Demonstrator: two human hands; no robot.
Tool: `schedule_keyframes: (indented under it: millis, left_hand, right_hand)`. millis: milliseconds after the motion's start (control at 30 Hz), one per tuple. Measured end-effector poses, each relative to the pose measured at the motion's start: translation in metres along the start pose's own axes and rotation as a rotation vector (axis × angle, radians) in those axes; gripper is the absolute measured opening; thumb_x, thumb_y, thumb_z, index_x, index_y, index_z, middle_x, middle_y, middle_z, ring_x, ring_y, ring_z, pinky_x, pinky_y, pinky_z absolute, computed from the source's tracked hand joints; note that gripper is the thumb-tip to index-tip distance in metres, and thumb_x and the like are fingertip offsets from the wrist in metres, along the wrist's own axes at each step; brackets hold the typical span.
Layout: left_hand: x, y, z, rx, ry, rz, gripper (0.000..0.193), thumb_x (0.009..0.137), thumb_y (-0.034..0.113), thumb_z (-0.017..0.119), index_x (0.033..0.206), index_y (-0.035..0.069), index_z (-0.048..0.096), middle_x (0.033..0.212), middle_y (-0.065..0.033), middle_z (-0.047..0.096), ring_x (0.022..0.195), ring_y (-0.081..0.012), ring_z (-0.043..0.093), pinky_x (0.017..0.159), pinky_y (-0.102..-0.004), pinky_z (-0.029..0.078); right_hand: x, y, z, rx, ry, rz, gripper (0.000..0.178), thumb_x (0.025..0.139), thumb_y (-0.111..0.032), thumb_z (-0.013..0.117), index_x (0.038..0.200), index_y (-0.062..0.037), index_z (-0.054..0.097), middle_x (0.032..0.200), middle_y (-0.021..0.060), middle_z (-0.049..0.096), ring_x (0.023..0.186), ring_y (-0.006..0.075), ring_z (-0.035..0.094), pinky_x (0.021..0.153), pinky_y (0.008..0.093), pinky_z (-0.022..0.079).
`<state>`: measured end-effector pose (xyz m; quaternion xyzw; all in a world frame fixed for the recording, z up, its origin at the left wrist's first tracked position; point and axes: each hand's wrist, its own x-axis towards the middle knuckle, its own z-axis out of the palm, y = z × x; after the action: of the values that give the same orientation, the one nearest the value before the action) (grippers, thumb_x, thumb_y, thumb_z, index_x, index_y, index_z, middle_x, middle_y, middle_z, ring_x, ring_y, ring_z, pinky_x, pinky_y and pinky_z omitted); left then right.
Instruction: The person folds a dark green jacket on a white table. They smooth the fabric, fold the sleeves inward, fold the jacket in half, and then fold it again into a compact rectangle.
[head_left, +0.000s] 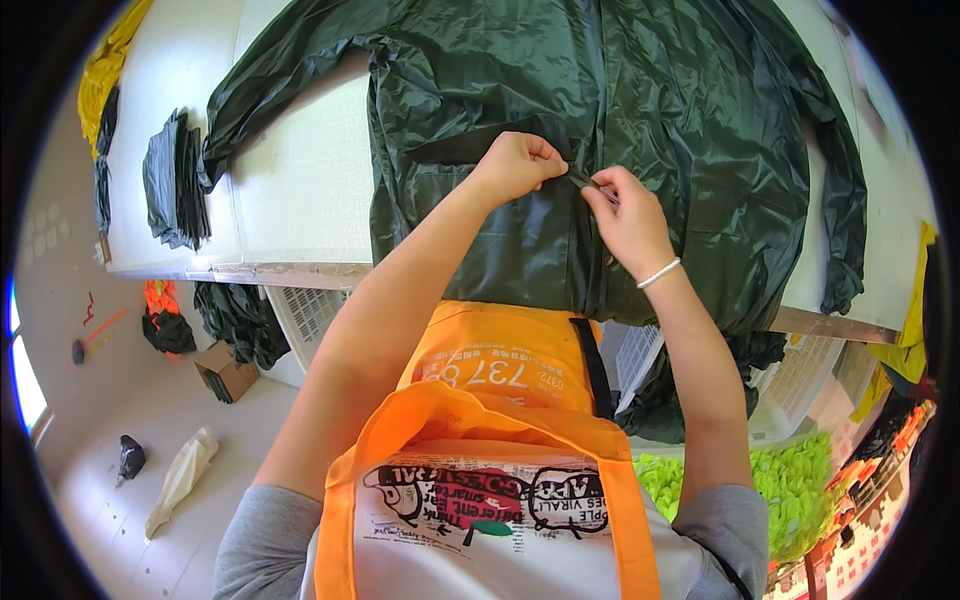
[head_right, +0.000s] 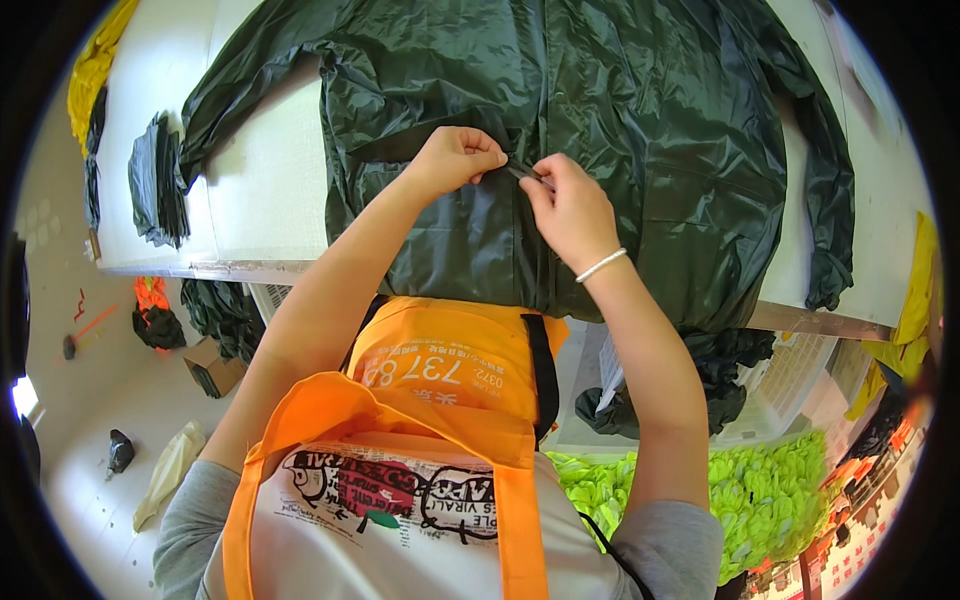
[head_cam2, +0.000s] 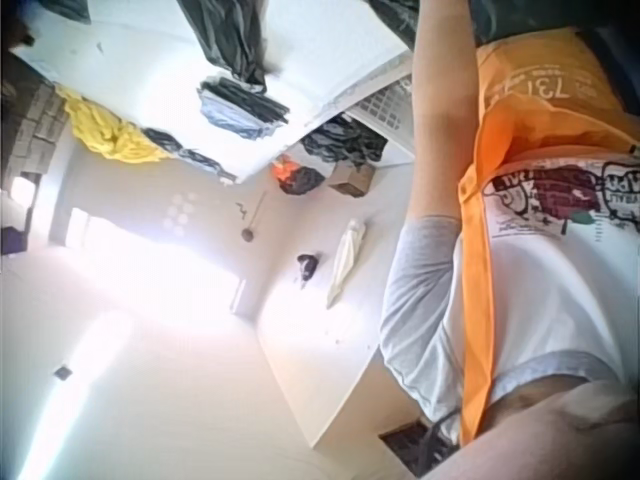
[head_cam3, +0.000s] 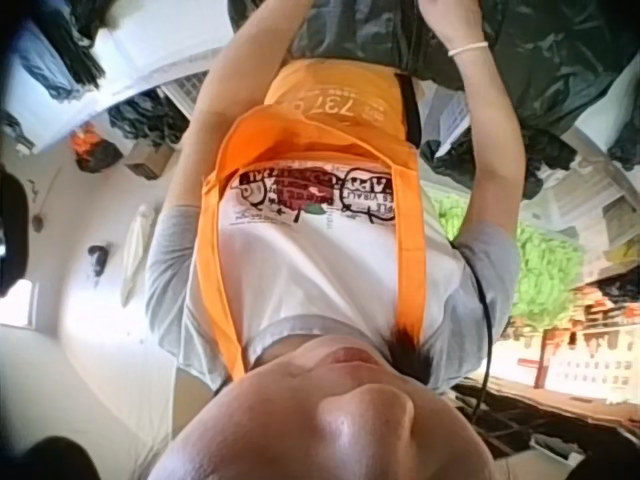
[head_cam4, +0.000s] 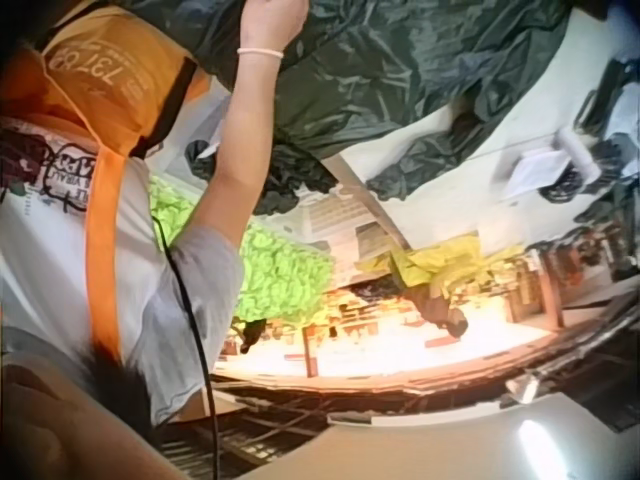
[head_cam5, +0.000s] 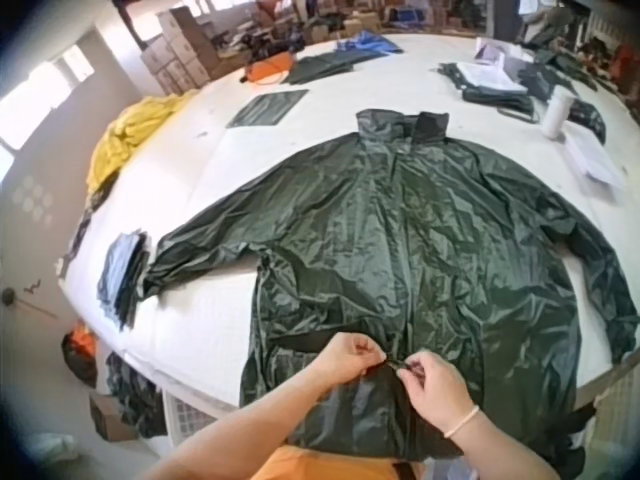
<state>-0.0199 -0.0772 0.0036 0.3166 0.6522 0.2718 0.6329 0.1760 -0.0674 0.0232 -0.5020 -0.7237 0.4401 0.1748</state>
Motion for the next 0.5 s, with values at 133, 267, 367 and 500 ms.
schedule_keyframes:
  millis: [133,267,367,500]
  left_hand:
    - [-0.005,-0.009,0.003,0.054,0.023,0.110,0.013,0.082,0.012,0.070,0.084,0.001,0.064,0.069,0.0013,0.060,0.057,-0.0053,0.050,0.053,-0.0208,0.041]
    - [-0.005,-0.013,0.004,0.015,0.021,0.164,0.012,0.083,0.012,0.069,0.084,0.001,0.063,0.068,0.0026,0.058,0.058,-0.0046,0.051,0.053,-0.0200,0.041]
    - [-0.006,-0.012,0.005,0.003,0.020,0.152,0.011,0.083,0.011,0.069,0.083,0.001,0.063,0.068,0.0028,0.058,0.058,-0.0042,0.051,0.053,-0.0196,0.041]
    - [-0.005,-0.015,0.005,0.007,0.029,0.154,0.011,0.083,0.011,0.069,0.083,0.001,0.063,0.068,0.0028,0.057,0.058,-0.0043,0.051,0.053,-0.0196,0.041]
  right_hand:
    - [0.022,0.004,-0.026,0.549,-0.386,0.473,0.023,0.094,-0.023,0.057,0.094,0.0000,0.060,0.074,0.0005,0.058,0.053,0.0051,0.049,0.046,0.0192,0.039]
    - [0.035,0.002,-0.025,0.448,-0.479,0.523,0.024,0.093,-0.027,0.058,0.089,-0.0040,0.059,0.073,-0.0005,0.058,0.048,0.0025,0.046,0.041,0.0178,0.034]
    - [0.040,0.000,-0.025,0.414,-0.491,0.516,0.025,0.092,-0.028,0.059,0.088,-0.0042,0.059,0.072,-0.0006,0.058,0.047,0.0025,0.045,0.040,0.0181,0.034]
    - [0.044,-0.002,-0.023,0.437,-0.452,0.517,0.023,0.089,-0.025,0.064,0.086,-0.0021,0.062,0.069,0.0014,0.058,0.046,0.0050,0.046,0.042,0.0205,0.037]
